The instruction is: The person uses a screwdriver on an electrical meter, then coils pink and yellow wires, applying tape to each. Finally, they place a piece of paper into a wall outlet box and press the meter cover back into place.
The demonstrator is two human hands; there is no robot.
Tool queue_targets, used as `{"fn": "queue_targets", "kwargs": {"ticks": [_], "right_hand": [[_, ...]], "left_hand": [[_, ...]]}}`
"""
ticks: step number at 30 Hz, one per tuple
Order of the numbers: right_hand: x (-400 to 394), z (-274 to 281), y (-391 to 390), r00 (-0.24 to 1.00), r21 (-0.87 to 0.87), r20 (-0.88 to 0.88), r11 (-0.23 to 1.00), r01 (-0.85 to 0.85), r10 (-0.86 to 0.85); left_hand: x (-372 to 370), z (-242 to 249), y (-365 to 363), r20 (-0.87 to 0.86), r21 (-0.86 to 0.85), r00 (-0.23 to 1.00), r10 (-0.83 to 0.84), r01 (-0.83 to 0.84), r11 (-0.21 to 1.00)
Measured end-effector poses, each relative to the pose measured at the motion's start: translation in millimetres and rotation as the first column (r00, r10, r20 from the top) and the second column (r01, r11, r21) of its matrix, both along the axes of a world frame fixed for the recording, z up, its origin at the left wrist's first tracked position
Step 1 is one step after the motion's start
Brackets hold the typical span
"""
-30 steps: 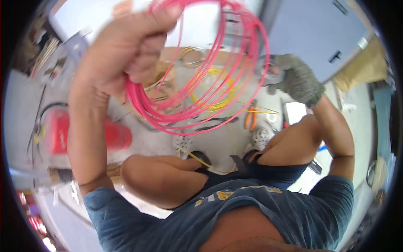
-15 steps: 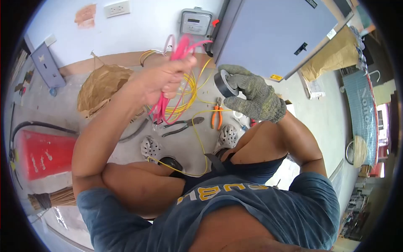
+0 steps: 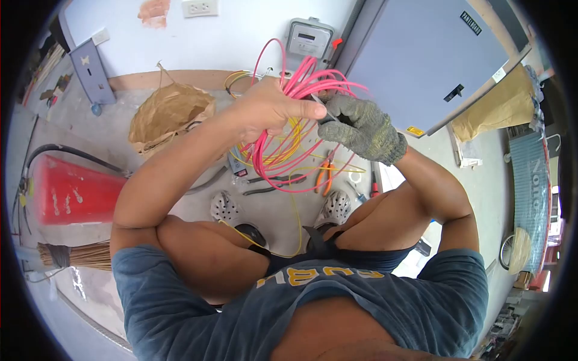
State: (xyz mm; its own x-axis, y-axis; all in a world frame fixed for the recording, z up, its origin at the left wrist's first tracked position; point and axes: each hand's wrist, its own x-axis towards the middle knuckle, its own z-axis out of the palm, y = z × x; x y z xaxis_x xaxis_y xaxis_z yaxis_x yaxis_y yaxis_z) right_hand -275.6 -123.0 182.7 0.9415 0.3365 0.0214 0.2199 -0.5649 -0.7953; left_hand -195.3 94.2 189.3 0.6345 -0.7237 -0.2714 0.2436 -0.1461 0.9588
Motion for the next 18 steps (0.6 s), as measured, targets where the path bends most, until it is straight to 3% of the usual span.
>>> {"fn": "queue_targets", "kwargs": {"ticks": [4, 7, 9, 10, 11, 13, 16, 18], "right_hand": [[0.0, -22.1, -1.1, 0.993, 0.139, -0.11, 0.989, 0.052, -0.036], [5.7, -25.5, -11.1, 0.973, 0.267, -0.204, 0.962, -0.05, 0.107], [10.2, -35.4, -13.5, 0.964, 0.33, 0.099, 0.906, -0.266, 0.247], [9.6, -34.2, -17.0, 0.958, 0.414, -0.074, 0.883, -0.223, 0.277], [8.7, -33.0, -13.4, 0.955, 0.408, -0.078, 0.883, -0.231, 0.285], [8.9, -31.5, -5.2, 0.965, 0.566, -0.191, 0.823, -0.04, 0.178], [11.9, -26.2, -6.3, 0.989, 0.405, -0.118, 0.914, -0.034, 0.089], [14.1, -35.5, -16.5, 0.986, 0.309, -0.148, 0.951, -0.028, 0.077]], "left_hand": [[8.3, -23.2, 3.8, -0.13, -0.05, 0.991, -0.018, 0.011, 0.999], [12.5, -29.3, 3.1, -0.229, -0.112, 0.973, -0.029, 0.004, 0.994], [13.6, -32.8, 3.4, -0.251, -0.134, 0.968, -0.025, -0.009, 0.991], [14.0, -32.5, 2.9, -0.251, -0.14, 0.968, -0.019, -0.017, 0.99], [12.5, -30.8, 2.0, -0.236, -0.158, 0.972, 0.018, -0.057, 0.986], [10.7, -27.0, 0.8, -0.224, -0.182, 0.973, 0.061, -0.104, 0.978], [6.4, -15.0, -1.4, -0.171, -0.135, 0.978, 0.12, -0.144, 0.98], [-1.2, -6.5, -4.5, -0.004, -0.05, 0.987, 0.163, -0.163, 0.985]]}}
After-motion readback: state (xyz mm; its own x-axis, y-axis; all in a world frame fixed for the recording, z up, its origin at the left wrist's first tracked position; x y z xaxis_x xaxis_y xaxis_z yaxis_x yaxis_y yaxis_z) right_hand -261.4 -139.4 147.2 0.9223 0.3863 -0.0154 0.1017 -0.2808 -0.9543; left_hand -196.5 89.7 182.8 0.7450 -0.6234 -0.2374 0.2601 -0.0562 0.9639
